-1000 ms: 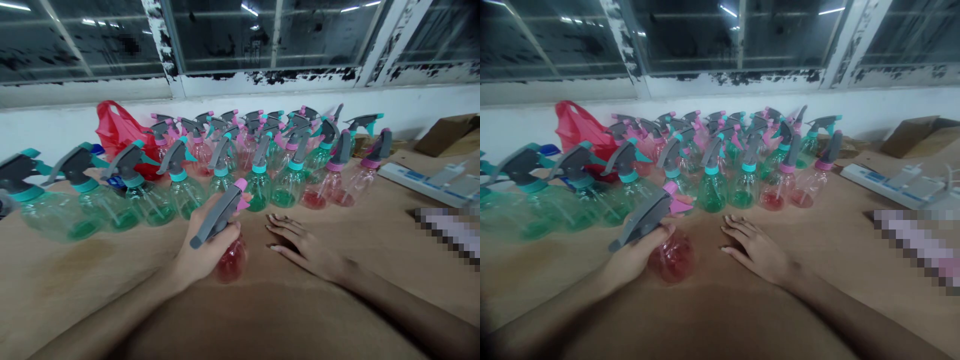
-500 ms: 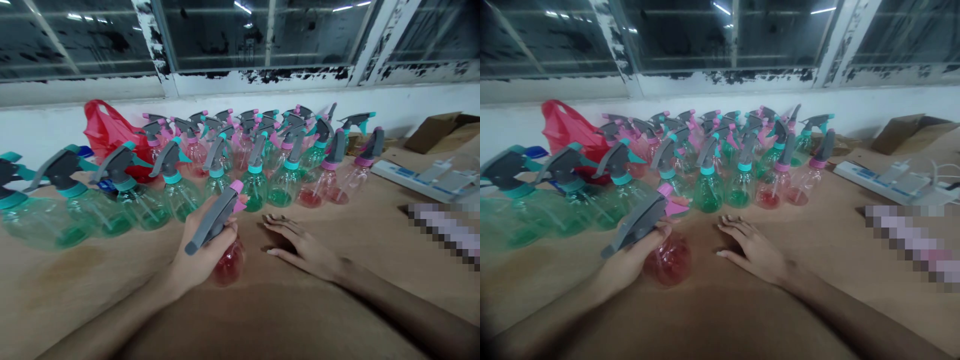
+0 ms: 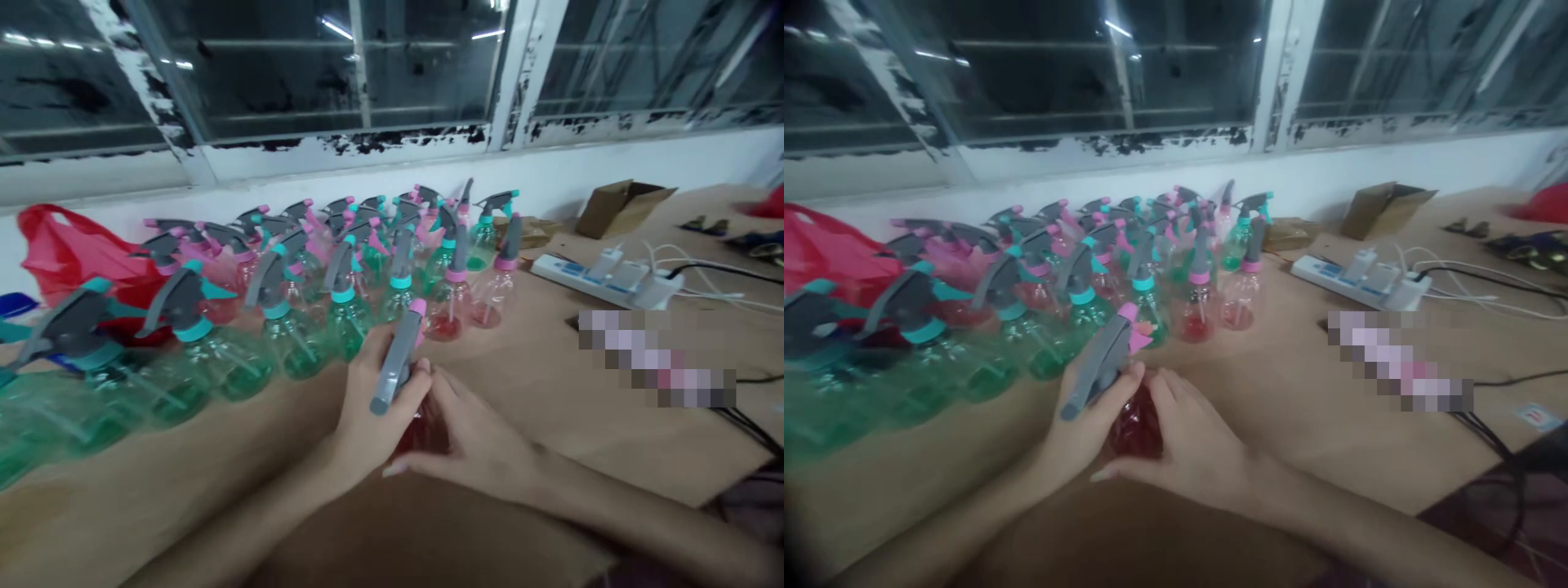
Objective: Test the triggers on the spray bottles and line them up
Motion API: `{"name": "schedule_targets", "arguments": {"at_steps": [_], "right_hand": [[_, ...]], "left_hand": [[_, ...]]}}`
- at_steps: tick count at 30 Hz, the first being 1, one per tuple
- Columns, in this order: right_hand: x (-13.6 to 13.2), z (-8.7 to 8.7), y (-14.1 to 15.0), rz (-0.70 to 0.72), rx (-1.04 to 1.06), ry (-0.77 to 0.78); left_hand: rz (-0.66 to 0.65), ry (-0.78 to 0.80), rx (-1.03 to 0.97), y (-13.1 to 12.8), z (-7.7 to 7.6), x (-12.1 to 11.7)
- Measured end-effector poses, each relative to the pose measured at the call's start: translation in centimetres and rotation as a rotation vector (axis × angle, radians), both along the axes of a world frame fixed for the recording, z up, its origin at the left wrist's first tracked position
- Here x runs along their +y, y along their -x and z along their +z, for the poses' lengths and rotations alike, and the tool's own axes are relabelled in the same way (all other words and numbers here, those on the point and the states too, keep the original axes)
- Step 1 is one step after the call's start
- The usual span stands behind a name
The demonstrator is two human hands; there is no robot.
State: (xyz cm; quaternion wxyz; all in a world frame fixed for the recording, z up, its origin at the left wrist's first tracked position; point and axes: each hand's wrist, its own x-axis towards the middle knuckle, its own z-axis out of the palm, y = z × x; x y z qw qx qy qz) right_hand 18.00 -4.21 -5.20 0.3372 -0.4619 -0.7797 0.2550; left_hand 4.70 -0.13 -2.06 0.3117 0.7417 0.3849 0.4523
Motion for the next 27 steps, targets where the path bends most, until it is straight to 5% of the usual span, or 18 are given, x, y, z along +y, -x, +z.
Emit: {"name": "schedule_targets", "arguments": {"at_steps": [6, 11, 16, 19, 27], "right_hand": [[-0.8, -0.7, -4.8, -0.154, 0.004, -0.135], [-1.5, -1.4, -9.5, -0.248, -0.004, -0.109], [-0.2, -1.4, -15.4, -0.416, -0.034, -0.102], [1.8, -1.3, -18.9, -0.519, -0.168, -0.227], [7.9, -1.7, -23.1, -0.600, -0.159, -0.258]], "left_hand": [[-0.197, 0.015, 0.001, -6.6, 0.0, 0.1], [-0.344, 0.024, 0.100, -9.4, -0.2, 0.2], [-0.381, -0.028, 0.239, -9.3, -3.2, 0.2], [-0.338, -0.019, 0.403, -8.4, -4.9, 0.1], [-0.281, -0.019, 0.477, -7.3, -6.1, 0.8]]}}
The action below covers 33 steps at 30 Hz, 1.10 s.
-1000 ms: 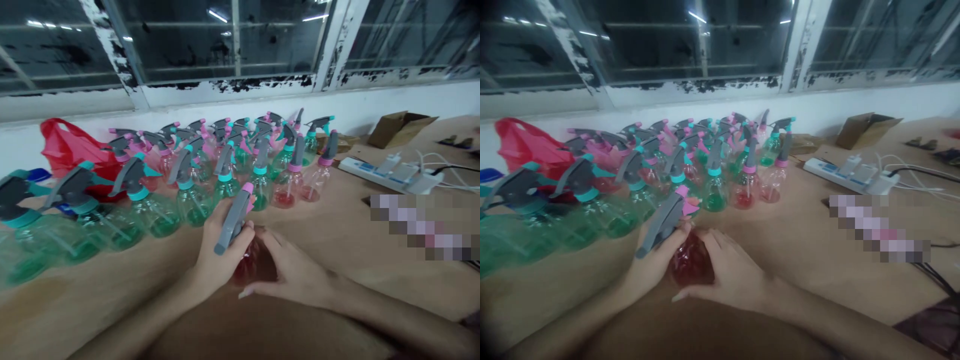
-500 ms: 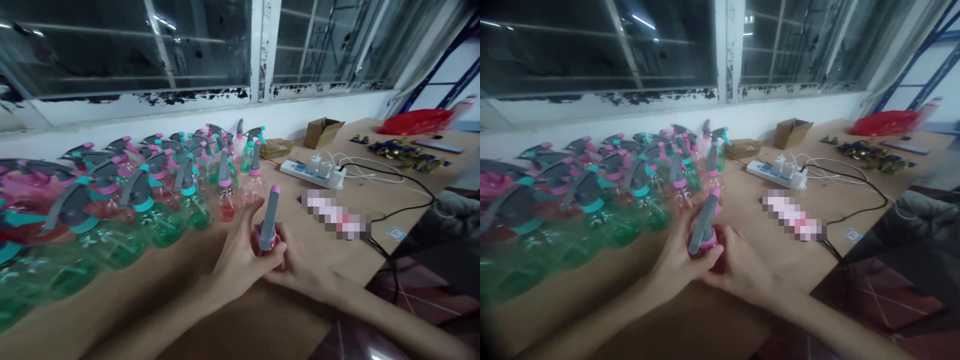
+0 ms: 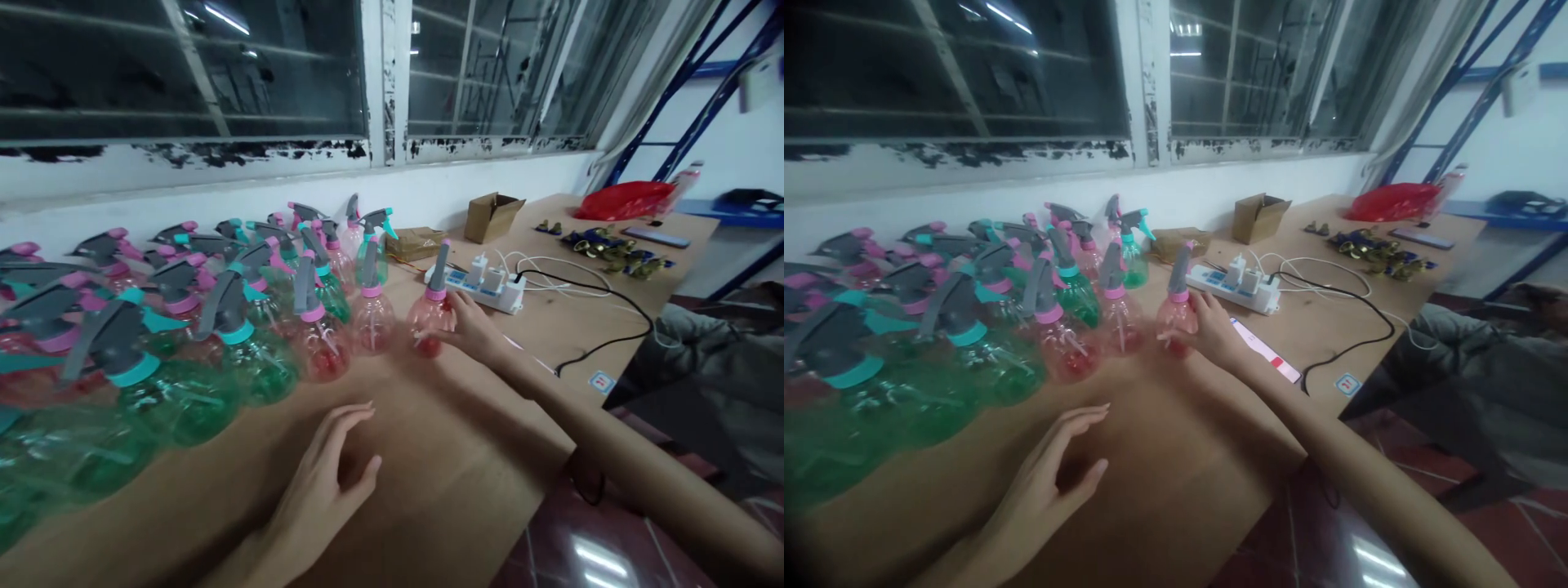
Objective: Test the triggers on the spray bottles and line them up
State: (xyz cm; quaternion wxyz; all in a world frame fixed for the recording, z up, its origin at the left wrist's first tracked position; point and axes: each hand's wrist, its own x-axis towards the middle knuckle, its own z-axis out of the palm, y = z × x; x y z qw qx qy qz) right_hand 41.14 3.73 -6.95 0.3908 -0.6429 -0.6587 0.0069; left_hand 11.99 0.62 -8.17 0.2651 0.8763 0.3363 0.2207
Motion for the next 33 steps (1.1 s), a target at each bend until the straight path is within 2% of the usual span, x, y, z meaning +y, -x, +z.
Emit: {"name": "schedule_targets", "arguments": {"at_steps": [6, 15, 22, 26, 33], "right_hand": [[2.3, -0.3, -0.5, 0.017, 0.055, -0.007], [3.9, -1.4, -0.4, 0.040, 0.126, -0.064], [1.6, -2.8, 1.9, -0.039, 0.176, -0.107], [0.1, -3.1, 3.0, -0.036, 0.163, -0.141], [-1.5, -3.0, 5.5, -0.123, 0.128, -0.206]], "left_hand": [[-0.038, -0.025, -0.047, -0.9, -0.8, 0.4], [-0.006, 0.038, -0.037, -1.2, 0.6, 0.2], [-0.009, 0.028, -0.050, -1.1, 0.9, -0.1], [-0.024, 0.028, -0.043, -0.8, 1.3, -1.0], [-0.065, -0.026, -0.098, 2.7, 1.4, -3.4]]}}
